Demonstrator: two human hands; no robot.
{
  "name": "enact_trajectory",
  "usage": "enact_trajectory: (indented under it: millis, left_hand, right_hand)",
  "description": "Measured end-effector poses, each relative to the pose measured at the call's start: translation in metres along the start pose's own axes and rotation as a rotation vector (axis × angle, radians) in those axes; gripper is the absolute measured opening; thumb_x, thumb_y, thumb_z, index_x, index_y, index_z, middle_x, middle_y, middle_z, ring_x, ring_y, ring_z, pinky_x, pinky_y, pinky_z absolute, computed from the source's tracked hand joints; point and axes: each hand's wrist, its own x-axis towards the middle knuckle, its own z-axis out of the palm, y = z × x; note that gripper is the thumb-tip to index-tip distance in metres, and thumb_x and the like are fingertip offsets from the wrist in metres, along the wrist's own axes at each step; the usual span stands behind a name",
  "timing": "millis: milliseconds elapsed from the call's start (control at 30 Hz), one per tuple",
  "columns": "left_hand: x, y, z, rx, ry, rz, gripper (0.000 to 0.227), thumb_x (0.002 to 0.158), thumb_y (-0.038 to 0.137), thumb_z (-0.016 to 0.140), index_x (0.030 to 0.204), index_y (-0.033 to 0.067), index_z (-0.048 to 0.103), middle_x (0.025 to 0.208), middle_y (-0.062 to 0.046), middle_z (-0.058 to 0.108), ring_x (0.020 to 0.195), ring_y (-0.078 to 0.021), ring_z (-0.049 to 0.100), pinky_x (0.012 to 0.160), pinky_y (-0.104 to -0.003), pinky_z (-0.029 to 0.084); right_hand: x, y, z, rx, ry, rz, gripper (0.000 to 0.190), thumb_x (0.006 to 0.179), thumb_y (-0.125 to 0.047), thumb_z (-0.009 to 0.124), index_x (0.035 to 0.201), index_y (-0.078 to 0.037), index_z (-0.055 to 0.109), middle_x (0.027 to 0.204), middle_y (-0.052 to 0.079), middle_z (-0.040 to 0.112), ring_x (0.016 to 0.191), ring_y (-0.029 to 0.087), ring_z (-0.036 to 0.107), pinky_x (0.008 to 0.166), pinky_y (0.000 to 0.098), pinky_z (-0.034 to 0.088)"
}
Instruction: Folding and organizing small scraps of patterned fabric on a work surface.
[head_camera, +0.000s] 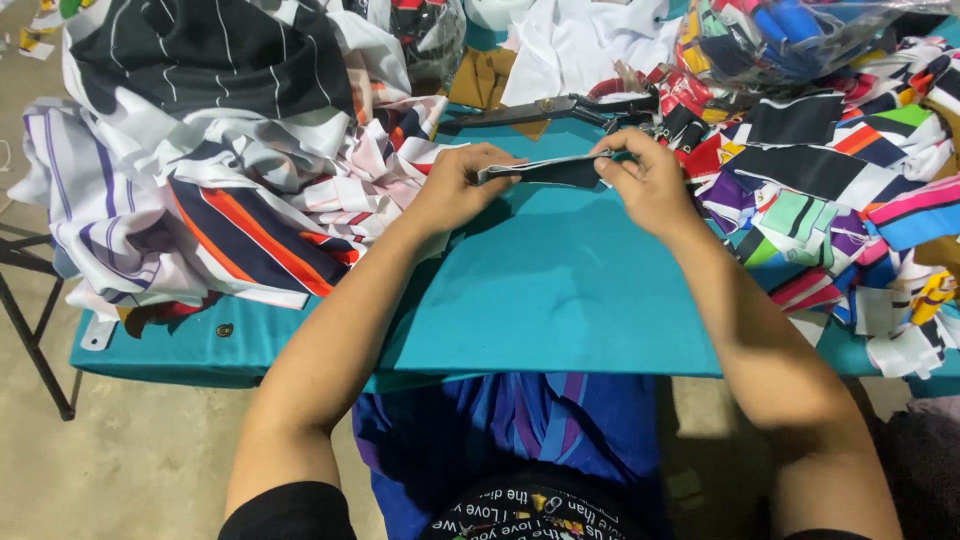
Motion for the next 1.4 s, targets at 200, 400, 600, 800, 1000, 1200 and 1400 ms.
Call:
enact_trajectory:
  millis: [200,400,600,800,1000,1200,1400]
  left_hand:
    - [0.000,-0.007,0.000,0.071,0.074,-0.051,0.014,0.089,0.001,0.077,0.102,0.0077,0.080,0.087,-0.012,0.077,0.081,-0.0273,0.074,0.077,-0.035,0.059]
    - [-0.002,0.016,0.007,0.153,-0.016,-0.044,0.012,0.089,-0.001,0.075,0.101,0.0025,0.078,0.085,-0.020,0.076,0.082,-0.0381,0.076,0.077,-0.043,0.061]
    - [-0.001,0.018,0.005,0.154,-0.045,-0.018,0.015,0.091,-0.003,0.072,0.103,0.0009,0.078,0.092,-0.023,0.076,0.090,-0.0413,0.075,0.083,-0.047,0.060]
    - [-0.002,0.020,0.002,0.135,0.000,-0.005,0.022,0.093,0.000,0.073,0.115,0.0023,0.075,0.100,-0.023,0.076,0.099,-0.0396,0.074,0.089,-0.048,0.059]
    - [-0.003,0.005,0.003,0.196,-0.019,-0.047,0.014,0.092,0.001,0.073,0.105,0.0038,0.072,0.091,-0.020,0.076,0.092,-0.0386,0.075,0.083,-0.050,0.060]
    - [-0.001,0.006,0.004,0.152,0.021,-0.037,0.010,0.093,0.001,0.072,0.102,0.0057,0.072,0.087,-0.018,0.076,0.091,-0.0371,0.075,0.083,-0.049,0.060]
    - [-0.004,0.008,0.003,0.131,-0.006,-0.085,0.017,0.089,-0.002,0.073,0.106,0.0015,0.074,0.087,-0.023,0.075,0.090,-0.0419,0.075,0.083,-0.053,0.059]
  right_hand:
    - [-0.008,0.031,-0.005,-0.071,0.069,-0.022,0.018,0.100,0.006,0.064,0.114,0.001,0.073,0.094,0.016,0.065,0.086,0.020,0.066,0.073,0.0343,0.056]
    - [-0.004,0.000,-0.001,-0.249,0.068,-0.086,0.023,0.089,0.012,0.064,0.101,-0.004,0.075,0.089,0.013,0.074,0.083,0.029,0.073,0.072,0.0369,0.057]
    - [-0.002,-0.021,0.005,-0.345,-0.030,-0.197,0.027,0.082,0.003,0.078,0.106,-0.008,0.077,0.092,0.011,0.076,0.094,0.029,0.072,0.079,0.0380,0.056]
    - [-0.002,-0.018,0.002,-0.392,0.013,-0.180,0.016,0.090,0.004,0.074,0.102,-0.007,0.077,0.086,0.012,0.074,0.085,0.032,0.072,0.077,0.0375,0.057]
    - [-0.003,-0.009,0.002,-0.392,0.008,-0.115,0.016,0.088,0.003,0.074,0.101,-0.006,0.077,0.079,0.017,0.071,0.078,0.034,0.072,0.071,0.0393,0.057]
    - [-0.005,-0.022,0.004,-0.394,-0.001,-0.083,0.015,0.087,0.003,0.074,0.100,-0.005,0.075,0.080,0.018,0.071,0.079,0.036,0.073,0.070,0.0396,0.058]
    - [-0.005,-0.009,0.001,-0.380,0.020,-0.058,0.013,0.090,0.002,0.071,0.099,-0.006,0.075,0.078,0.014,0.072,0.077,0.032,0.074,0.070,0.0369,0.059]
